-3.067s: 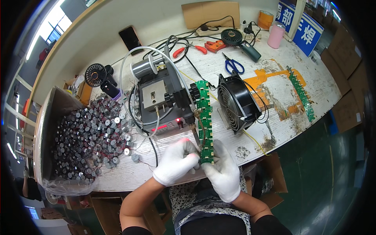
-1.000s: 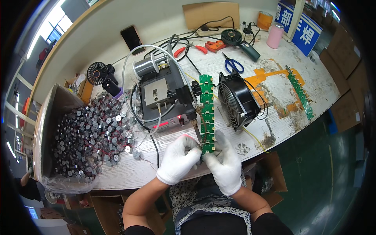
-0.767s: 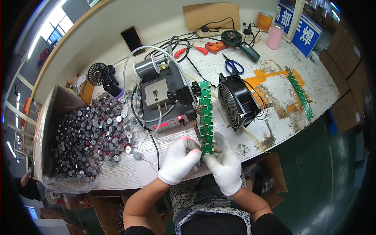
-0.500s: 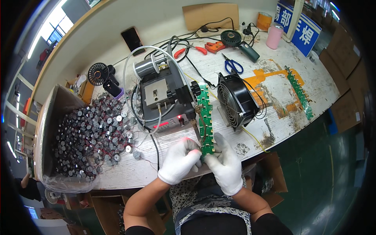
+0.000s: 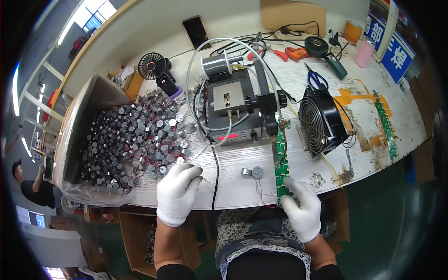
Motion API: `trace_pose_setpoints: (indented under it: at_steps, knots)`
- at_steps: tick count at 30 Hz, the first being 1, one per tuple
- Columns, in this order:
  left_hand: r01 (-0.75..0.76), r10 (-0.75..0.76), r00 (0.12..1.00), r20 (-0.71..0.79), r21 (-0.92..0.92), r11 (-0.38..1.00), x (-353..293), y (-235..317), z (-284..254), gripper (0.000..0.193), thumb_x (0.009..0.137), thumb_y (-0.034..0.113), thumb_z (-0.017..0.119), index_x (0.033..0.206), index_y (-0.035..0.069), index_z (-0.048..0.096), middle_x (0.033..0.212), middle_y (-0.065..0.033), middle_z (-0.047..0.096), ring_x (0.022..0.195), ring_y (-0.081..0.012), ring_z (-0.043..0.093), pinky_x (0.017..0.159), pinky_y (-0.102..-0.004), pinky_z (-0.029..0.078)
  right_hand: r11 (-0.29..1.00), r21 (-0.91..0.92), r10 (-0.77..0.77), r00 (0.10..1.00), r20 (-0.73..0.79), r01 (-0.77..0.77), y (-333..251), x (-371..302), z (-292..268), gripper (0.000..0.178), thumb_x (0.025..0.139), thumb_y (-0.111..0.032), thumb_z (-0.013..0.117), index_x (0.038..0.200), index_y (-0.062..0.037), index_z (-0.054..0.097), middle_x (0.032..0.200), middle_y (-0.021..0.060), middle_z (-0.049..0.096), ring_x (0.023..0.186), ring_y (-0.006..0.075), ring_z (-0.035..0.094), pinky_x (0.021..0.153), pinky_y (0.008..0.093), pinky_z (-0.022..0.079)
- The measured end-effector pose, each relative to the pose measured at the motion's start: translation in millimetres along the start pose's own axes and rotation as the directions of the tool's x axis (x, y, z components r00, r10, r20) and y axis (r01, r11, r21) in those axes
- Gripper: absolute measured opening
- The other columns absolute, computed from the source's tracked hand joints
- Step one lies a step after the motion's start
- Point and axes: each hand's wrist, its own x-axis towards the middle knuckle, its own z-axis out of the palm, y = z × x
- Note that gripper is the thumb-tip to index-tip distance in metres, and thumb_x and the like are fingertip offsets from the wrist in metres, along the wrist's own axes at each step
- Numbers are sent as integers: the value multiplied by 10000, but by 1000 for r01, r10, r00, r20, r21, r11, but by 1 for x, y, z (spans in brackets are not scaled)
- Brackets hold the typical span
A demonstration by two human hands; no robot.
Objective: Connecting small electric motors to a printed circuit board at a workbench.
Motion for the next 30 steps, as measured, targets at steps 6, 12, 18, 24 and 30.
trace_pose_setpoints:
  at_steps: [6, 12, 18, 24, 30]
  knots:
    - [-78, 30, 971, 236, 198, 977, -9, -31, 10, 231, 784, 38, 653, 1014, 65, 640, 1036, -102, 636, 906, -314, 636, 748, -379, 518, 997, 38, -66, 998, 7, 66, -2, -6, 4, 232, 755, 17, 700, 986, 0, 702, 921, 133, 649, 809, 243, 647, 732, 311, 507]
    - [29, -35, 998, 54, 97, 995, -12, -39, 31, 103, 815, 9, 623, 917, 17, 606, 910, -124, 641, 809, -315, 635, 713, -354, 509, 997, 52, -55, 998, 9, 55, -2, -7, 6, 205, 731, 40, 686, 933, 17, 700, 928, 128, 640, 834, 228, 634, 751, 306, 498]
    - [315, -325, 943, 64, -480, 819, -19, 5, 42, 69, 921, 26, 540, 927, -29, 581, 848, -105, 653, 622, -139, 564, 592, -283, 471, 996, -21, -85, 995, 44, 86, -1, -6, 2, 214, 750, -48, 736, 962, -23, 714, 922, 132, 642, 820, 257, 643, 736, 323, 509]
    - [-38, 58, 998, 26, -487, 872, -17, 45, 73, 78, 864, 53, 655, 890, 12, 595, 904, -143, 671, 796, -284, 680, 722, -331, 541, 994, 23, -109, 990, 88, 107, -1, -5, 7, 310, 705, -72, 764, 1005, -14, 711, 943, 124, 643, 825, 246, 638, 735, 320, 508]
    - [-263, 282, 940, 194, -119, 958, -24, 62, 89, 186, 758, 86, 675, 922, 104, 591, 896, -18, 623, 591, -207, 621, 502, -320, 490, 997, 70, -49, 997, 60, 44, 4, -9, 9, 290, 784, -95, 763, 1059, -24, 703, 983, 119, 638, 855, 223, 643, 756, 306, 515]
